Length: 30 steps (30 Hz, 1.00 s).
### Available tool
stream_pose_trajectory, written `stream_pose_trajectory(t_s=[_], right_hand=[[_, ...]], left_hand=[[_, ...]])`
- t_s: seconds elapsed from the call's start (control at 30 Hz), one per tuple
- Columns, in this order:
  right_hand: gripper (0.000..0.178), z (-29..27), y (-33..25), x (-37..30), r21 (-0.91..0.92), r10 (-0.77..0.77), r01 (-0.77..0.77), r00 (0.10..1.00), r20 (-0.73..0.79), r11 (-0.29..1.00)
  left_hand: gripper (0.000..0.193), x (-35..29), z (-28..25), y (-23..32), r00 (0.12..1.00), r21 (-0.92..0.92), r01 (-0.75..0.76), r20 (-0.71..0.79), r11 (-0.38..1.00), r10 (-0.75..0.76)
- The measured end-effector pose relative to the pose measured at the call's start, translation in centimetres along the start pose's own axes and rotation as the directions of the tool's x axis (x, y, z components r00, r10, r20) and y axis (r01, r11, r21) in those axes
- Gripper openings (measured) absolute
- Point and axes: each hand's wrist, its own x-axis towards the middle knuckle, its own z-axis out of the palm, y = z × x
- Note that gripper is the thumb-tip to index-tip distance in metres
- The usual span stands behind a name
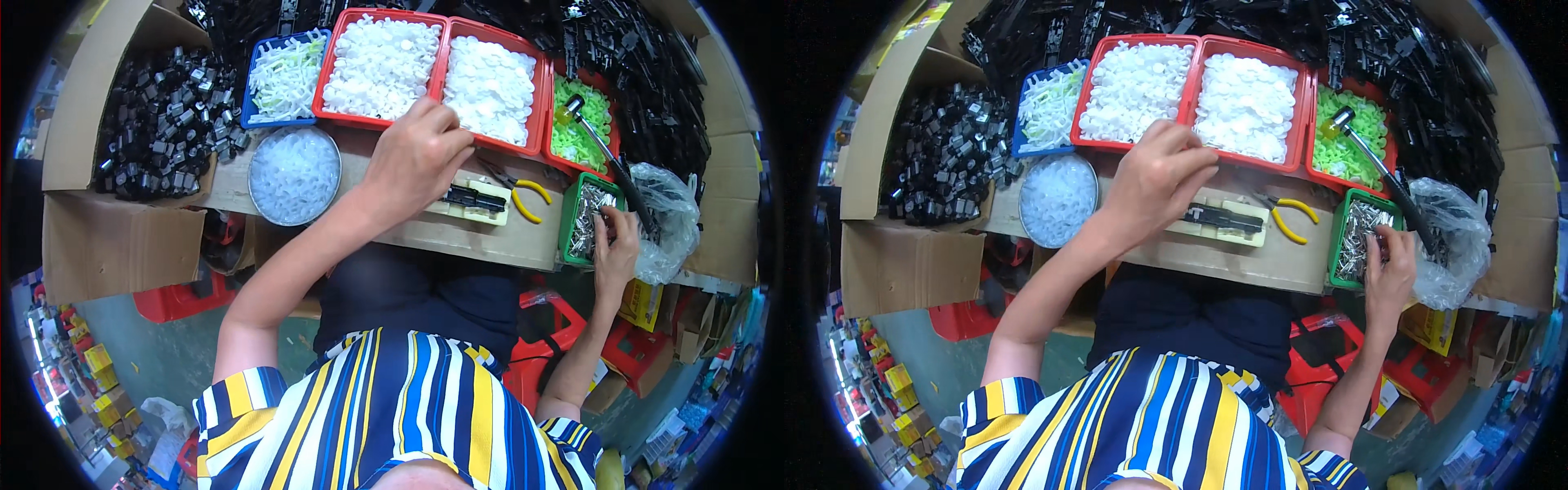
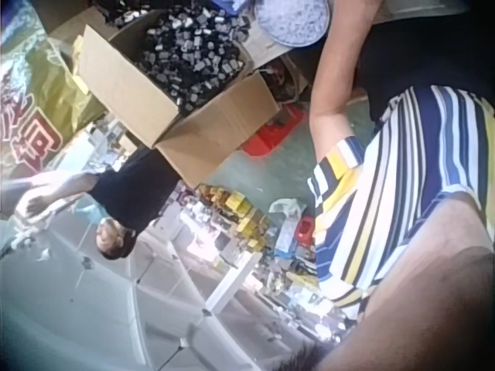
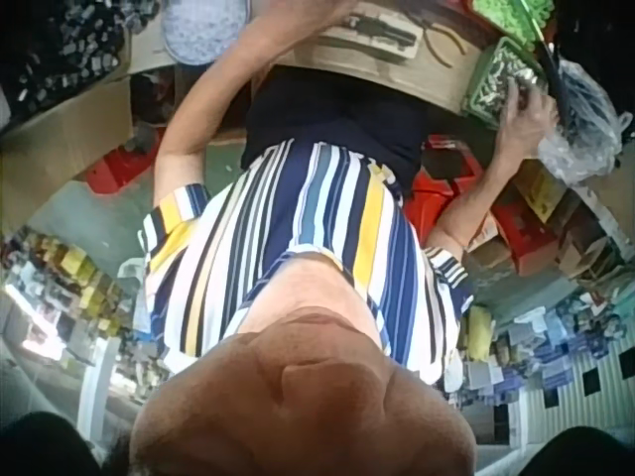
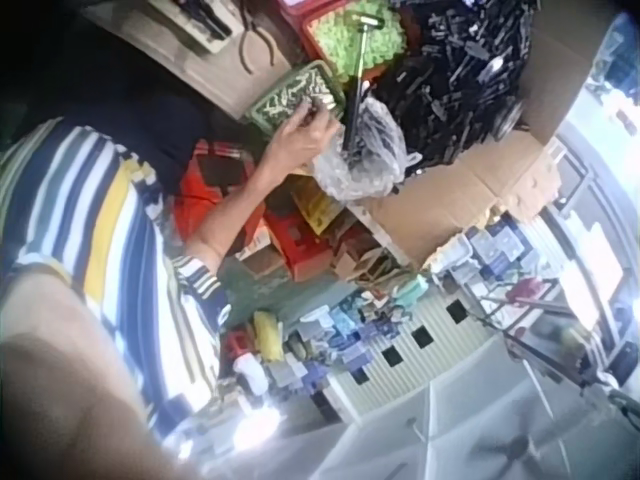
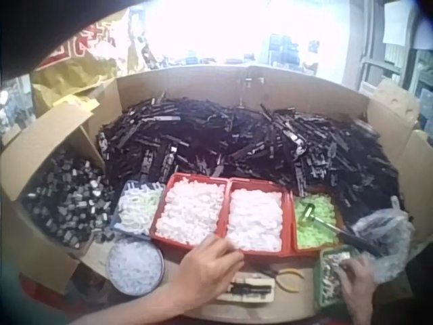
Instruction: Assembling small plastic toy components using a jig and pliers in a factory workshop.
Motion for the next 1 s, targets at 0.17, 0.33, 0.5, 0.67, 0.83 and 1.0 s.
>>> stream_pose_trajectory(t_s=[0.17,0.33,0.5,0.67,0.83,1.0], right_hand=[[0.007,0.0,0.5,-0.6,0.003,-0.043,0.043,0.999,0.006,0.999],[0.006,-0.6,0.7,-1.6,0.081,0.001,-0.004,0.999,0.037,0.997],[0.003,-0.7,0.8,-1.1,0.020,-0.064,0.064,0.998,0.000,0.998],[0.004,-0.3,0.9,0.1,-0.026,-0.094,0.094,0.996,0.004,0.995],[0.005,-0.3,0.5,0.2,-0.060,-0.158,0.157,0.987,-0.009,0.986],[0.006,-0.7,0.5,-0.2,-0.054,-0.151,0.154,0.986,0.066,0.987]], left_hand=[[0.009,4.3,2.1,-0.5,0.984,0.286,-0.085,0.176,0.955,0.035],[0.009,4.1,6.0,-2.1,0.986,0.237,-0.083,0.163,0.968,0.045],[0.007,4.8,5.2,-2.5,0.971,0.216,-0.085,0.238,0.973,0.032],[0.009,5.8,5.2,-2.8,0.974,0.278,-0.118,0.219,0.953,0.057],[0.009,5.7,5.1,-1.9,0.978,0.346,-0.137,0.198,0.928,0.070],[0.009,4.7,4.1,-0.9,0.986,0.282,-0.064,0.166,0.957,0.017]])
